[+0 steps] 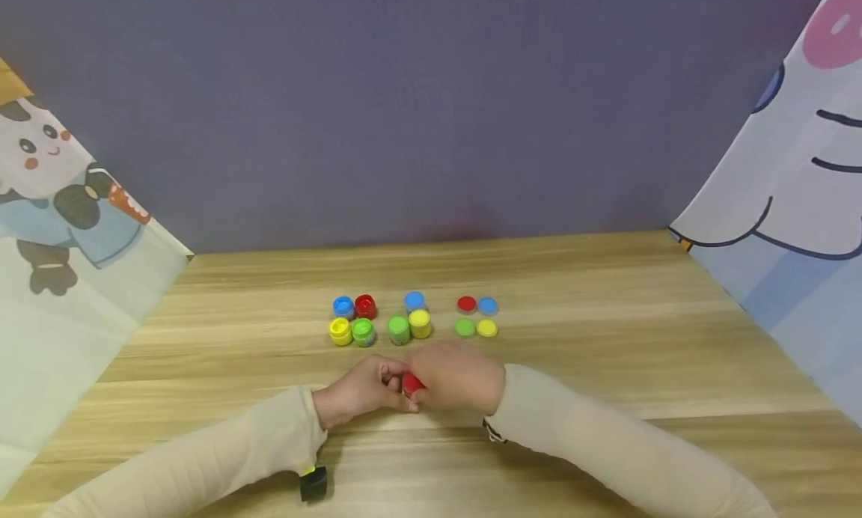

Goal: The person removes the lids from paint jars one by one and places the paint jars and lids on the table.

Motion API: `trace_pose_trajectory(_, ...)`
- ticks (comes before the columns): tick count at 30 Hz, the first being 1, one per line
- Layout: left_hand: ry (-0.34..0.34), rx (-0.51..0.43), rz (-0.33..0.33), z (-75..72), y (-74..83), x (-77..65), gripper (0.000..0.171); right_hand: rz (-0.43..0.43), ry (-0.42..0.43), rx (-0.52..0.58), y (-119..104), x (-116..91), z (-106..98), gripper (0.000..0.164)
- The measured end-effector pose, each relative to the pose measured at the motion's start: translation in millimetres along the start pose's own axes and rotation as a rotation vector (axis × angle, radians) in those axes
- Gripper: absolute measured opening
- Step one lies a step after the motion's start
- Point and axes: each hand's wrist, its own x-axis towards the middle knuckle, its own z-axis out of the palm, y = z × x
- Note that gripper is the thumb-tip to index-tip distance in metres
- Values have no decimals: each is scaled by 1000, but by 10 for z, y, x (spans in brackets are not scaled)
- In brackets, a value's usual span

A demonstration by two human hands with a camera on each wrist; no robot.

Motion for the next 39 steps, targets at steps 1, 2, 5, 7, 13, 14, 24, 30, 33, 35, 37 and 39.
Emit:
trace_pose_trajectory(1,-4,-10,-3,3,0,3,32,8,26,10,-1,-13,13,19)
trace_pose_trajectory(2,-7,-21,-7,7,3,3,34,18,56,16,-4,-22,27,22)
trace_pose_trajectory(5,-5,-23,-7,12,9,9,36,65,129,12,-31,-28,54,36)
trace_pose_trajectory(7,5,-19,-6,14,12,13,36,105,156,-20,-51,-19,70,47)
trace_pose_trajectory(13,20,-12,-12,20,7,27,33,192,152,-137,-92,24,140,56)
trace_pose_trajectory(14,20,-11,-13,21,7,28,33,191,154,-142,-94,27,150,56)
trace_pose_trajectory(24,23,7,-21,10,-5,24,34,124,124,-95,-84,24,120,43)
trace_pose_trajectory(30,17,5,-10,-5,-22,20,36,53,108,-42,-58,9,92,26)
trace_pose_trajectory(33,15,11,1,-13,-24,19,34,9,112,-30,-49,12,76,22)
trace_pose_trajectory(35,18,21,2,-12,-23,18,35,-9,108,-22,-51,13,61,22)
trace_pose_trajectory(37,20,30,1,-9,-20,15,35,-18,99,-10,-49,12,46,22)
trace_pose_trajectory(39,20,32,-3,-5,-16,10,36,-18,87,5,-46,7,34,23)
